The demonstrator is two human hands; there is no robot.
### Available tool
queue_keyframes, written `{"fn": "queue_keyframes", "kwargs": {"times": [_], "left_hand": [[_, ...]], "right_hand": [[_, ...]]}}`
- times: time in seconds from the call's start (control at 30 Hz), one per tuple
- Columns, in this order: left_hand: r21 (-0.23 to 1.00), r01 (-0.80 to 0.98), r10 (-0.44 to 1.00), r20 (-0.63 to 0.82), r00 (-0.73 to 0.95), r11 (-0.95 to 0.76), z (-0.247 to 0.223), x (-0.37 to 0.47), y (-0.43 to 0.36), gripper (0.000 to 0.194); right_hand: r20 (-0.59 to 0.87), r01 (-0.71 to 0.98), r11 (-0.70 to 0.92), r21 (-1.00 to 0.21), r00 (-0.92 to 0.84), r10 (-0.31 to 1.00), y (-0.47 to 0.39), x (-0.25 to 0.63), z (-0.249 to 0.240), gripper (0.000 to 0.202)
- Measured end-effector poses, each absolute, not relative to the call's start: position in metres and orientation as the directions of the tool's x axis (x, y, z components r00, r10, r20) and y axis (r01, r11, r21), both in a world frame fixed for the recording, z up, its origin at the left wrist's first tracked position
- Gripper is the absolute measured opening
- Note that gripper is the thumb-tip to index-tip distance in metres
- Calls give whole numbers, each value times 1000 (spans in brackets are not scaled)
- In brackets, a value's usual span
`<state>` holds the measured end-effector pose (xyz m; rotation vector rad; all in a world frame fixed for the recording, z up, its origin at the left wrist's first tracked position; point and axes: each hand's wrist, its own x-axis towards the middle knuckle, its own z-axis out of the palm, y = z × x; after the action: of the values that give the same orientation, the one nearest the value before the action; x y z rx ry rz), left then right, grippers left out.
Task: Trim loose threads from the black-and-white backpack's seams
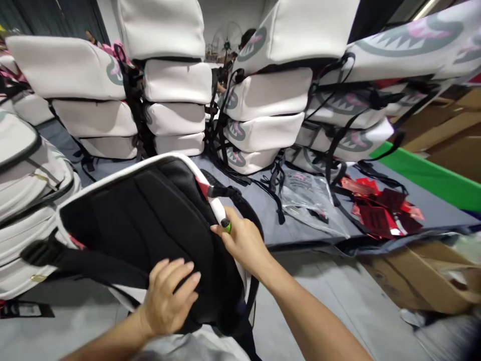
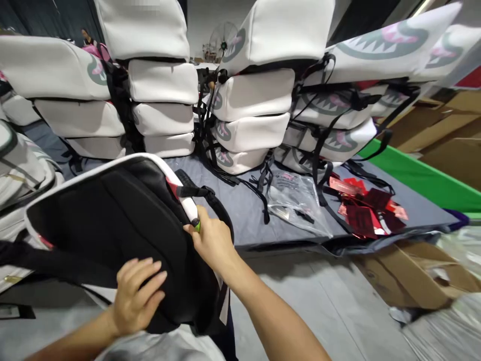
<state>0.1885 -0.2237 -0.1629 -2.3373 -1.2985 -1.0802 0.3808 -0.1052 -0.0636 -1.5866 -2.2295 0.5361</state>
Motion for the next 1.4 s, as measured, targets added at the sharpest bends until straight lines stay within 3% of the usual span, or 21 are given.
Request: {"fn": "queue_keyframes", "kwargs": {"times": [0.13,0.27,0.37,0.5,0.6,0.8,0.9,1.0,1.1,1.17,1.27,1.33,1.4], "left_hand": [[-144,798,634,532,561,-586,-94,184,-139,30],[-305,739,670,313,673,-600,-80,180,-78,33],[-347,718,670,269,692,-603,-87,178,-77,27],[-295,731,688,252,681,-616,-94,179,-83,38],[-203,771,759,151,634,-603,-92,185,-75,46],[-19,813,813,-39,581,-582,-88,207,-62,39],[-19,784,784,-9,621,-621,-87,201,-57,42],[-130,756,759,40,650,-641,-80,175,-48,51],[-269,792,795,127,593,-548,-72,149,-42,52],[-292,812,806,178,565,-505,-72,143,-44,47],[-176,808,787,186,588,-562,-77,155,-54,40],[-83,794,776,176,606,-602,-83,168,-62,36],[-41,804,787,180,590,-593,-89,179,-68,39]], "right_hand": [[-50,878,320,-354,-360,932,-105,372,-89,34],[-60,866,328,-378,-376,924,-95,369,-110,32],[-84,854,314,-414,-380,921,-90,381,-114,35],[-157,846,305,-438,-406,900,-84,395,-120,50],[-173,856,300,-422,-401,900,-83,396,-128,53],[-178,883,279,-378,-365,914,-78,394,-138,50],[-177,876,286,-390,-376,910,-76,396,-144,39],[-161,859,282,-427,-379,911,-76,400,-152,28],[-157,826,235,-513,-359,920,-78,406,-156,22],[-111,748,192,-635,-335,936,-80,413,-153,26],[78,519,196,-832,-240,968,-85,424,-139,47],[179,403,250,-880,-206,962,-87,427,-127,64],[180,375,256,-891,-227,957,-88,425,-118,75]]}}
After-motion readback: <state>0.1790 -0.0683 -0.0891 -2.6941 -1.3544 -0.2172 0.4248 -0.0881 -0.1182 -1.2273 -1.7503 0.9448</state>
